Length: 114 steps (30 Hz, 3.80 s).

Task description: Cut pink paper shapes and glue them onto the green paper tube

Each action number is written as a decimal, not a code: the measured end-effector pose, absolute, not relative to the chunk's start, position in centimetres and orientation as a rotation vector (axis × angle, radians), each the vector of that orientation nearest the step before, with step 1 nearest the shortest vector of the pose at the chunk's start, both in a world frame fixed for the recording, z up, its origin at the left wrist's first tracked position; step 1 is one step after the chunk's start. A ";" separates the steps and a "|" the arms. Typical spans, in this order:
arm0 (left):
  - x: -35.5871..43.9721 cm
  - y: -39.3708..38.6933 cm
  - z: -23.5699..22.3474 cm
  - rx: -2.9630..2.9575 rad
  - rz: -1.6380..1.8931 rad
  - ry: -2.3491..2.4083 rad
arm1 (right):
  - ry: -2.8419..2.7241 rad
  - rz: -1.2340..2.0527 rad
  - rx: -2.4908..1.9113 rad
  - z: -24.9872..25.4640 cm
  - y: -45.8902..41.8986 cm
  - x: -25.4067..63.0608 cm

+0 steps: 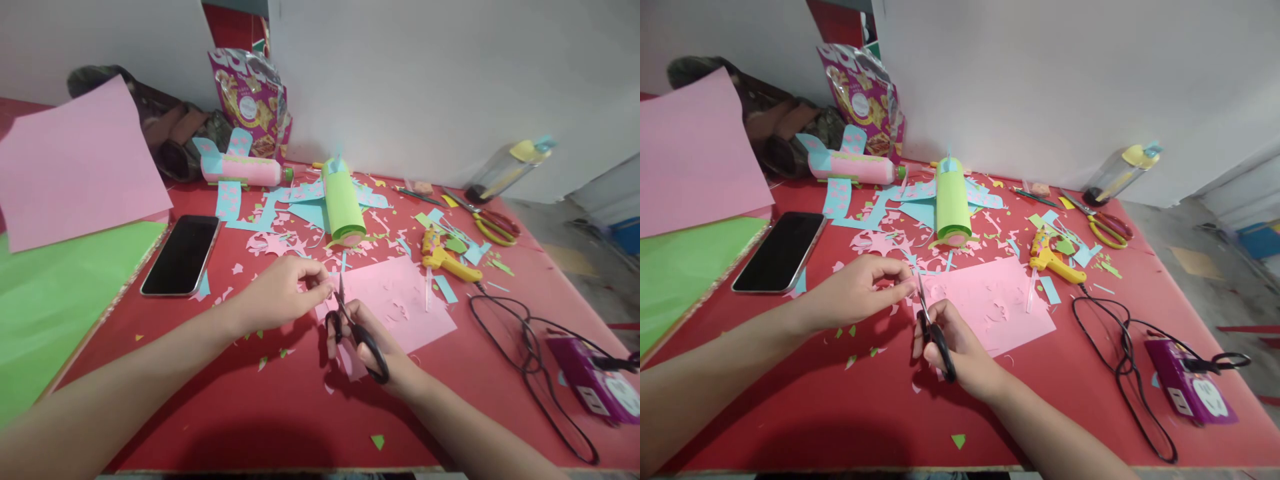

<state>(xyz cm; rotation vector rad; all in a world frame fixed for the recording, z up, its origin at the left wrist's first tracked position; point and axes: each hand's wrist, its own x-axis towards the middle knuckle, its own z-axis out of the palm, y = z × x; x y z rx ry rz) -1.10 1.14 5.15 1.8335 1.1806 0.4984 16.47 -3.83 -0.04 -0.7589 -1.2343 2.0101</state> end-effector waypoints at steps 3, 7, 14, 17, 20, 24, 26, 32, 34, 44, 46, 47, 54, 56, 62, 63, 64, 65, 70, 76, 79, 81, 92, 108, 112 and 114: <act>-1.0 1.2 5.2 1.846 0.478 1.181 | -1.241 2.012 -0.764 -0.1 -3.8 16.5; -1.1 1.3 5.2 1.853 0.470 1.172 | -1.242 2.003 -0.776 0.1 -3.8 16.4; -1.2 1.2 5.0 1.853 0.476 1.164 | -1.268 1.987 -0.760 -0.1 -3.8 16.5; -1.2 1.2 5.0 1.829 0.483 1.164 | -1.266 1.986 -0.735 -0.2 -3.8 16.5; -1.2 1.3 5.0 1.813 0.489 1.163 | -1.263 1.977 -0.716 0.0 -3.8 16.5; -1.1 1.3 4.9 1.815 0.510 1.147 | -1.267 1.959 -0.695 0.2 -3.8 16.4; -1.1 1.2 4.9 1.814 0.515 1.148 | -1.264 1.965 -0.692 0.2 -3.7 16.4; -1.1 1.1 4.9 1.814 0.516 1.140 | -1.262 1.982 -0.670 0.0 -3.8 16.5; -1.1 1.2 4.9 1.816 0.519 1.141 | -1.262 1.987 -0.680 0.0 -3.8 16.5; -1.2 1.1 4.8 1.834 0.487 1.156 | -1.258 1.973 -0.693 0.3 -3.8 16.4; -1.2 1.2 4.9 1.833 0.493 1.152 | -1.255 1.973 -0.686 0.3 -3.8 16.4; -1.1 1.2 4.9 1.832 0.498 1.146 | -1.255 1.974 -0.680 0.2 -3.8 16.4; -1.1 1.1 4.9 1.820 0.501 1.140 | -1.223 2.002 -0.691 0.4 -3.8 16.4; -1.1 1.1 4.9 1.822 0.502 1.140 | -1.225 2.000 -0.691 0.5 -3.9 16.4; -1.2 1.1 4.8 1.816 0.494 1.151 | -1.232 1.996 -0.683 0.4 -3.9 16.4; -1.2 1.1 4.8 1.819 0.492 1.153 | -1.233 1.994 -0.675 0.4 -3.9 16.4; -1.2 1.1 4.8 1.824 0.489 1.153 | -1.229 1.996 -0.670 0.3 -3.9 16.4; -1.2 1.1 4.8 1.831 0.486 1.152 | -1.222 1.999 -0.666 0.3 -3.9 16.4; -1.3 1.2 5.1 1.871 0.463 1.186 | -1.213 2.009 -0.678 0.4 -3.9 16.4; -1.4 1.3 5.5 1.912 0.447 1.204 | -1.222 2.025 -0.684 0.4 -3.9 16.4; -1.5 1.3 5.6 1.940 0.410 1.224 | -1.215 2.045 -0.674 0.3 -3.9 16.4; -1.5 1.4 5.6 1.953 0.394 1.225 | -1.214 2.049 -0.669 0.2 -3.9 16.3; -1.7 1.5 5.6 1.908 0.381 1.231 | -1.248 2.010 -0.686 0.1 -3.9 16.4; -1.8 1.7 5.5 1.836 0.328 1.227 | -1.179 2.034 -0.707 -0.2 -4.0 16.4; -1.8 1.7 5.4 1.732 0.326 1.207 | -1.178 2.023 -0.725 -0.1 -4.0 16.4; -1.7 1.6 5.4 1.671 0.339 1.182 | -1.195 2.006 -0.732 -0.2 -3.9 16.5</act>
